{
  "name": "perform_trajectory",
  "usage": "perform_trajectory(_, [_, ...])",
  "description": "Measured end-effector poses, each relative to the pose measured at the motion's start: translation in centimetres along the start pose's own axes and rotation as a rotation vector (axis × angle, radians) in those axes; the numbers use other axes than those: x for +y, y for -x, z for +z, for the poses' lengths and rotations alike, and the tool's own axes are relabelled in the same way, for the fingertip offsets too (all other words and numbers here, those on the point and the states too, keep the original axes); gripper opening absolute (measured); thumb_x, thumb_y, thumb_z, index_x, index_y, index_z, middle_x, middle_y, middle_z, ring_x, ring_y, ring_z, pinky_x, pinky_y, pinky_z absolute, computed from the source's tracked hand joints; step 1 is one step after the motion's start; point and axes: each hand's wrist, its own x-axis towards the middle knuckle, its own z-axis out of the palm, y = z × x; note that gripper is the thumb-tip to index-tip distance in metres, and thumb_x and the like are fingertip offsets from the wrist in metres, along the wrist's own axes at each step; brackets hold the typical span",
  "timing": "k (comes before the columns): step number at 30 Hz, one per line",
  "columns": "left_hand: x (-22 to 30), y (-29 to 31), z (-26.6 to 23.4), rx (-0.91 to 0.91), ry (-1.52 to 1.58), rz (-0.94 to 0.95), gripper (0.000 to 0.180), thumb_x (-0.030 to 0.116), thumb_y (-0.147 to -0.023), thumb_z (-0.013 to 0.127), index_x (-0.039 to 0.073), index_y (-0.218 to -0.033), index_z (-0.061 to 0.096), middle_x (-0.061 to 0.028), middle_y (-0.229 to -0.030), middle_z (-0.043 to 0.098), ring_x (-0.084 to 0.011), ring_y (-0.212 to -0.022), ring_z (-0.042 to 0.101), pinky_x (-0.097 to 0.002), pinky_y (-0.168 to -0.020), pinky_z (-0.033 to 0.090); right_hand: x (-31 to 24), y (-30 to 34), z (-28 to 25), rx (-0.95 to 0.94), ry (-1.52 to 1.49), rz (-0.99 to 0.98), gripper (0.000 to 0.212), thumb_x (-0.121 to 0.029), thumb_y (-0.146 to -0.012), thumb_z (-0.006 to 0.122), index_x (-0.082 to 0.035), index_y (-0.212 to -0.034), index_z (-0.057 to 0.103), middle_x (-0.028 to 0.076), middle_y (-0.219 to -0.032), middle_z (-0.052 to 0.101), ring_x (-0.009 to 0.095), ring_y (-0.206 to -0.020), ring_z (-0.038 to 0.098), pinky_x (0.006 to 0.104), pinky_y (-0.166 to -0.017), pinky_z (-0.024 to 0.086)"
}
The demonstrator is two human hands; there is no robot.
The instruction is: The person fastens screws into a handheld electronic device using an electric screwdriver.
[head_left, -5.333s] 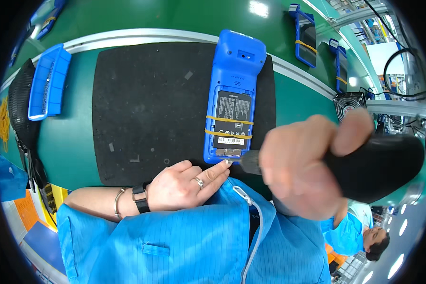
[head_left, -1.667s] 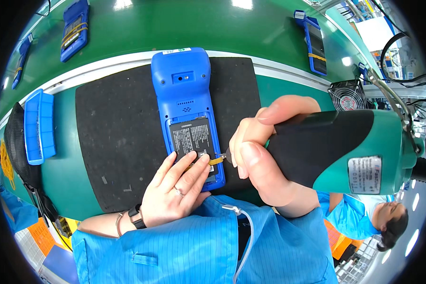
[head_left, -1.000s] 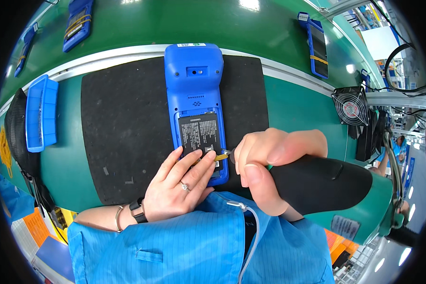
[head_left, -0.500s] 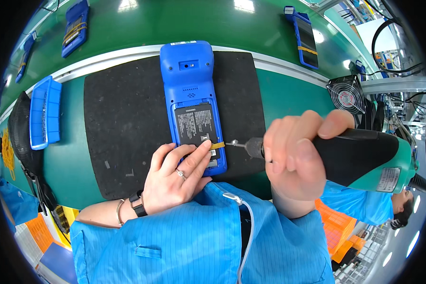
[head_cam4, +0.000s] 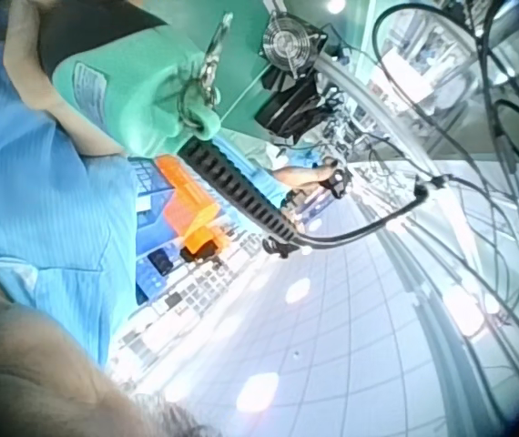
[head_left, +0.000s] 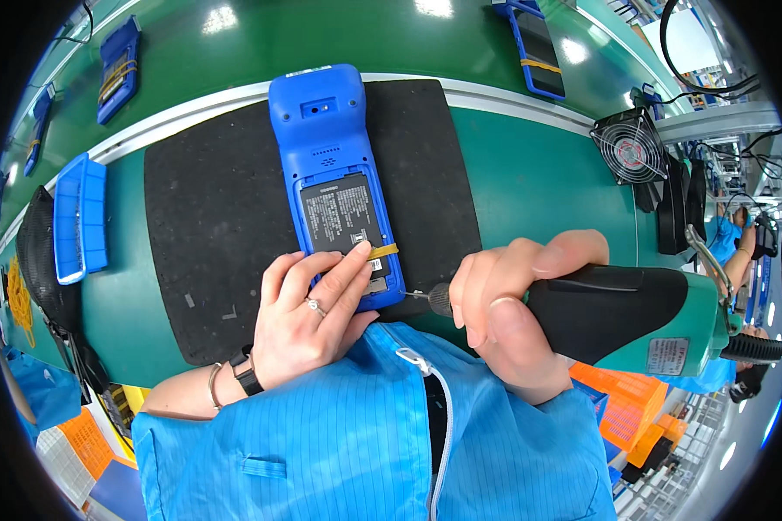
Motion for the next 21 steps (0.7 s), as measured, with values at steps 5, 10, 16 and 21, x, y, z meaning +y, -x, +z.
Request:
perform_trajectory(5, [-0.2,0.1,0.0,-0.003,-0.016,0.018,0.049,0.018,-0.063,0.075,0.000,-0.107,0.064,-0.0105,-0.125,0.057,-0.0229,-0.101,0.056,-0.0416,-0.087,0.043,0.7,0.1,0.2,-0.025,0.059,-0.020,0.040,0.015,-0.077,0.053,-0.001,-0.110,0.038,0.006,-0.069,0.052,0.012,-0.058,0.053,0.0252,-0.055,0.042])
perform_trajectory(10, [-0.4,0.1,0.0,-0.002,-0.012,0.025,0.049,0.018,-0.063,0.075,0.000,-0.107,0.064,-0.0103,-0.125,0.057,-0.0229,-0.101,0.056,-0.0416,-0.087,0.043,0.1,0.1,1.0,0.040,0.180,0.057,0.033,0.012,-0.075,0.059,0.002,-0.103,0.045,0.009,-0.073,0.056,0.012,-0.058,0.053,0.0240,-0.055,0.042])
perform_trajectory(16, [-0.2,0.2,0.0,0.000,-0.022,0.019,0.049,0.018,-0.063,0.075,0.000,-0.107,0.064,-0.0103,-0.125,0.057,-0.0230,-0.101,0.055,-0.0415,-0.087,0.043,-0.2,-0.3,1.0,-0.052,0.200,0.128,0.029,0.009,-0.077,0.059,-0.004,-0.099,0.046,0.008,-0.072,0.055,0.013,-0.056,0.052,0.0279,-0.053,0.042])
perform_trajectory(21, [-0.4,0.2,0.1,0.001,-0.021,0.024,0.049,0.018,-0.062,0.075,-0.001,-0.107,0.064,-0.0102,-0.125,0.057,-0.0232,-0.101,0.055,-0.0414,-0.088,0.042,0.1,-0.2,1.3,0.085,0.070,0.128,0.029,0.014,-0.076,0.058,0.001,-0.099,0.046,0.009,-0.073,0.056,0.013,-0.063,0.054,0.0239,-0.057,0.042])
